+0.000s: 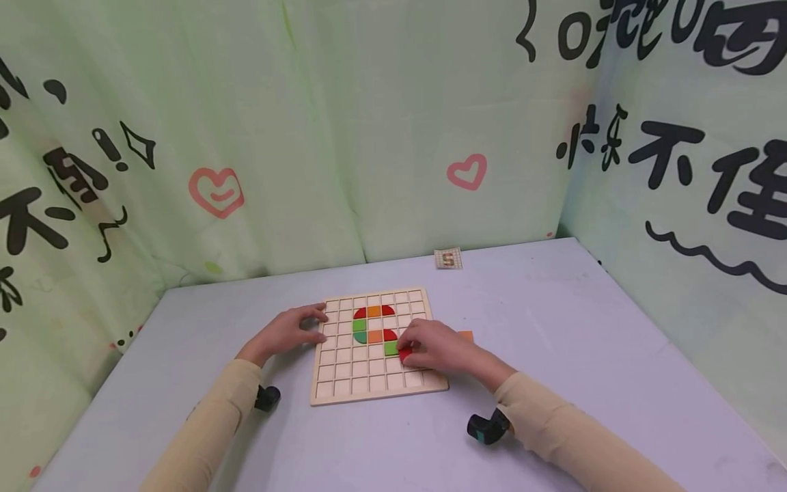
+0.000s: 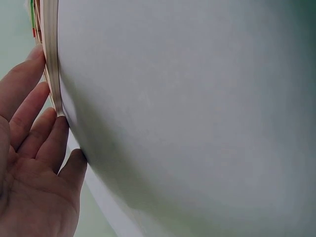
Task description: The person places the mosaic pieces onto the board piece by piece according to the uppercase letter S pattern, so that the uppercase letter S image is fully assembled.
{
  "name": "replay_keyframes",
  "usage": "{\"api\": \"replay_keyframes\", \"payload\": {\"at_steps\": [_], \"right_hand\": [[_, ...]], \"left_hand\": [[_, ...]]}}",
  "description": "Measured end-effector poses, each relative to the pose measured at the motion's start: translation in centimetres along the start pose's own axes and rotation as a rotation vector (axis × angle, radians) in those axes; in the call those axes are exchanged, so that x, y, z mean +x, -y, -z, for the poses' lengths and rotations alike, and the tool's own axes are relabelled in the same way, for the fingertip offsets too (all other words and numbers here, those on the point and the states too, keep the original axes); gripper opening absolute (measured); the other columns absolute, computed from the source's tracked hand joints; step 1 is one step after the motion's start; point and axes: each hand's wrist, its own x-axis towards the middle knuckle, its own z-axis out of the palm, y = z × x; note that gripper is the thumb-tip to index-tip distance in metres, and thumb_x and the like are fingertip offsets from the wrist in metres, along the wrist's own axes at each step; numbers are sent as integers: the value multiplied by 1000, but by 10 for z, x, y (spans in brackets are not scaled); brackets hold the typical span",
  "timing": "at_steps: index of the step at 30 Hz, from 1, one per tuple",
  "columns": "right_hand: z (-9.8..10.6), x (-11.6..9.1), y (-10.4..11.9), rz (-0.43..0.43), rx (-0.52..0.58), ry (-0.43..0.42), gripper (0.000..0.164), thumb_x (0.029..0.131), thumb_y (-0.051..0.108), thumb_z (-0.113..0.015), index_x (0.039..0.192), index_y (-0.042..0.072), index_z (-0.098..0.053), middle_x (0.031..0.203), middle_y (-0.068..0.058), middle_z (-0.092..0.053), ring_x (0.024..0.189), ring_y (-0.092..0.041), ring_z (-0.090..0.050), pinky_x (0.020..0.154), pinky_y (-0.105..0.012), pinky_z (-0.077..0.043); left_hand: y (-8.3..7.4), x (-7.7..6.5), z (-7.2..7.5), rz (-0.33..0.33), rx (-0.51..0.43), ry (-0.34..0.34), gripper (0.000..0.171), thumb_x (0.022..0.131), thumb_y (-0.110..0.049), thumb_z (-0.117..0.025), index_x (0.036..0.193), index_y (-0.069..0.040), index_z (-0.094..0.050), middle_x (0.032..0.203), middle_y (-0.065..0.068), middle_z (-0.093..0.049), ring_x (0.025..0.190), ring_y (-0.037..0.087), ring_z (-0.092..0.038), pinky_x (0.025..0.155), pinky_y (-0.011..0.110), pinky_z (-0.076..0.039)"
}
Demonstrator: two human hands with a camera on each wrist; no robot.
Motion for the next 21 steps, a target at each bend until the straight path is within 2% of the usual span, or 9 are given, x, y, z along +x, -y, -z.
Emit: {"api": "replay_keyframes", "payload": {"at_steps": [16,21], "right_hand": [[-12,6,9,49,-74,12,20,91,13,-72,110,9,-74,105,-1,-66,89,-13,-55,78,-25,-51],[-13,8,8,46,-87,10,15,92,15,-73,106,11,-75,100,2,-65,87,-12,-56,77,-24,-52]], "left_hand": [[0,0,-1,6,6,1,37,86,-18,-79,121,-12,-68,158,5,-43,151,32,-31,123,51,-28],[-2,-1,1,6,6,2,36,86,-17,-79,120,-12,-68,159,4,-43,151,32,-31,123,51,-28]]}}
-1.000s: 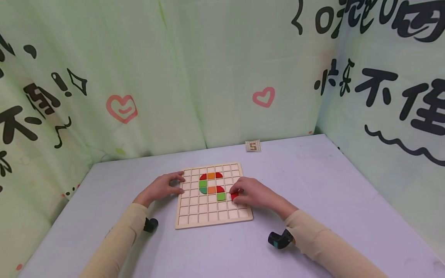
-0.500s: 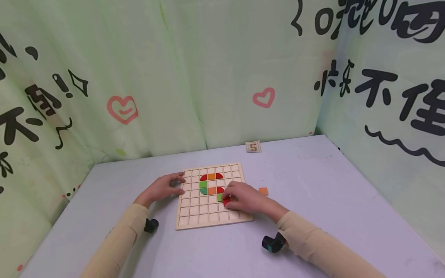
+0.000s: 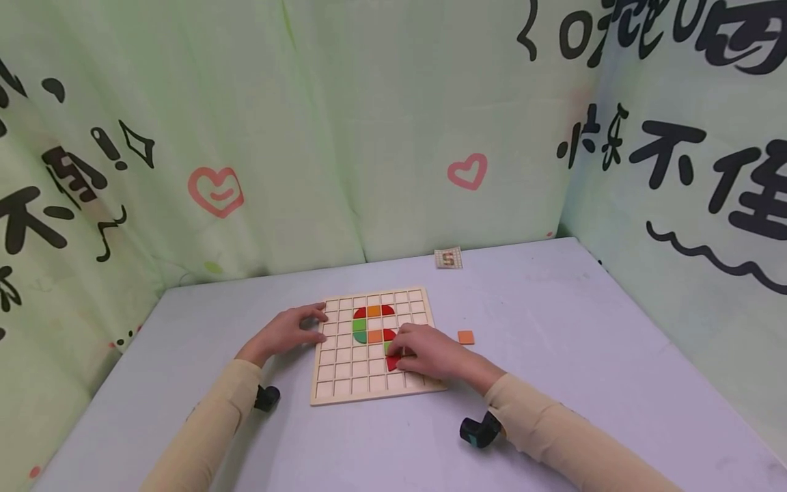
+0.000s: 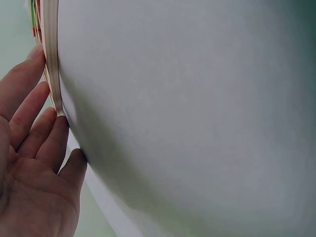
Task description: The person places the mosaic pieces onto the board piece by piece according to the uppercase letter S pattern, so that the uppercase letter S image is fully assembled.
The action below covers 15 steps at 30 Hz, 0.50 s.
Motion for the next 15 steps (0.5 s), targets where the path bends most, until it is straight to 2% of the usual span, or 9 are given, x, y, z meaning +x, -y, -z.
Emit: {"api": "replay_keyframes", "payload": {"at_steps": [10,15], "right_hand": [[1,0,-1,-19,11,17,13,91,17,-74,103,12,-76,94,5,-64,82,-9,-53,72,-21,-49],[-1,1,-1,-8,13,-2,14,91,17,-74,104,12,-77,95,4,-65,84,-10,-55,74,-23,-50]], "left_hand": [[2,1,-1,-5,-1,2,36,86,-17,-79,120,-11,-68,158,5,-43,151,33,-30,123,51,-27],[2,3,-1,7,-2,4,36,86,-18,-79,120,-12,-68,159,4,-42,151,32,-30,123,51,-27]]}}
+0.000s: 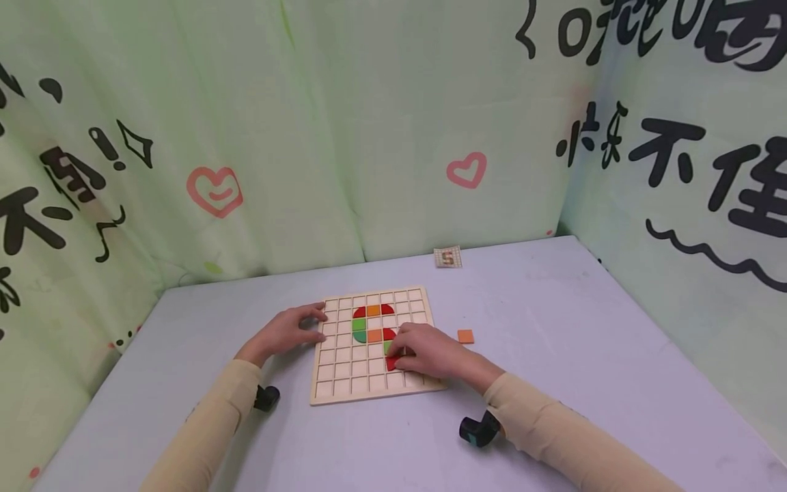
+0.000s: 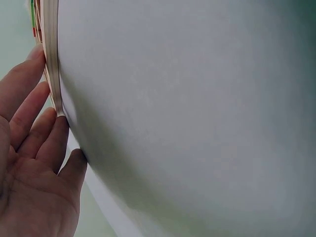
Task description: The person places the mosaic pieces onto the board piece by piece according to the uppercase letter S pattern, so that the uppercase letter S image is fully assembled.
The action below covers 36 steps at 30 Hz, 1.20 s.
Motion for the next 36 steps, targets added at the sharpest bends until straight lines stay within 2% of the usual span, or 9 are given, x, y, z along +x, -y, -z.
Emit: {"api": "replay_keyframes", "payload": {"at_steps": [7,36], "right_hand": [[-1,2,3,20,-17,-8,16,91,17,-74,106,11,-76,97,3,-67,86,-10,-56,78,-26,-51],[-3,4,4,-15,4,-2,14,91,16,-73,104,12,-77,97,4,-67,86,-9,-55,77,-25,-51]], "left_hand": [[-1,0,2,-8,4,-1,35,87,-18,-79,120,-12,-69,159,4,-43,151,32,-30,123,51,-27],[-2,-2,1,1,6,0,35,86,-17,-79,120,-13,-68,159,4,-43,151,32,-31,123,52,-28]]}}
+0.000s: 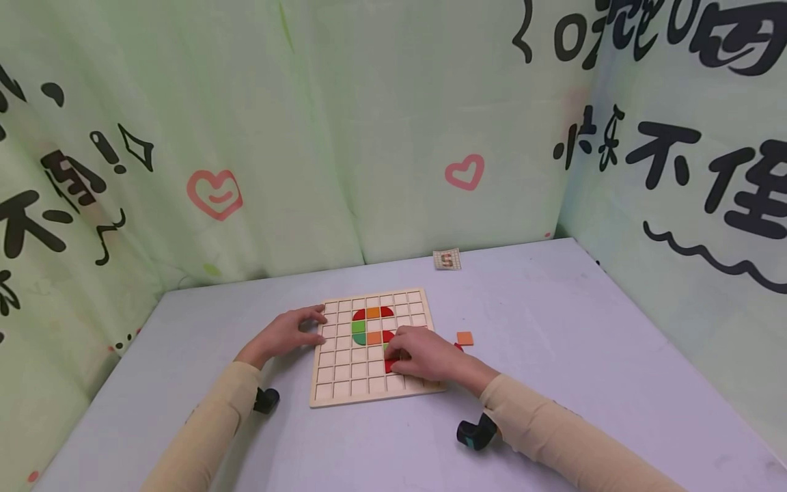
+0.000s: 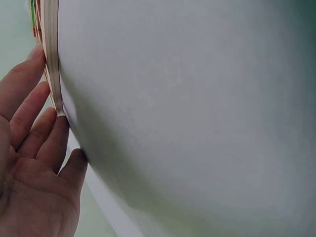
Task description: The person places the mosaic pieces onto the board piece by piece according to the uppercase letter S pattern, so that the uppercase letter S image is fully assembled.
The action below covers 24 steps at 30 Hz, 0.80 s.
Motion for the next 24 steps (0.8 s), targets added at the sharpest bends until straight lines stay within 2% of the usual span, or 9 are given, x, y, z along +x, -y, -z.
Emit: {"api": "replay_keyframes", "payload": {"at_steps": [7,13,19,24], "right_hand": [[0,-2,0,-9,19,-12,13,91,15,-73,104,13,-77,96,5,-66,86,-9,-56,77,-25,-52],[4,-9,-5,-67,90,-63,16,92,16,-71,107,12,-76,100,4,-67,85,-8,-56,73,-23,-51],[14,-20,-18,-169,152,-144,21,93,18,-69,112,8,-72,100,3,-66,85,-8,-56,74,-23,-52],[23,-29,-30,-280,152,-225,27,94,20,-69,117,6,-70,108,-4,-67,94,-15,-60,80,-30,-56]], "left_hand": [[0,1,0,7,-9,1,35,86,-18,-79,120,-13,-68,159,4,-43,151,32,-30,123,52,-28],[2,1,-2,9,-15,0,35,86,-19,-79,119,-14,-69,158,3,-43,151,32,-30,123,52,-28],[3,2,-3,14,-13,0,35,86,-19,-80,118,-14,-69,159,3,-43,152,31,-30,123,52,-28],[4,2,-2,6,-11,0,35,86,-19,-79,119,-14,-69,159,3,-43,152,32,-29,123,52,-27]]}}
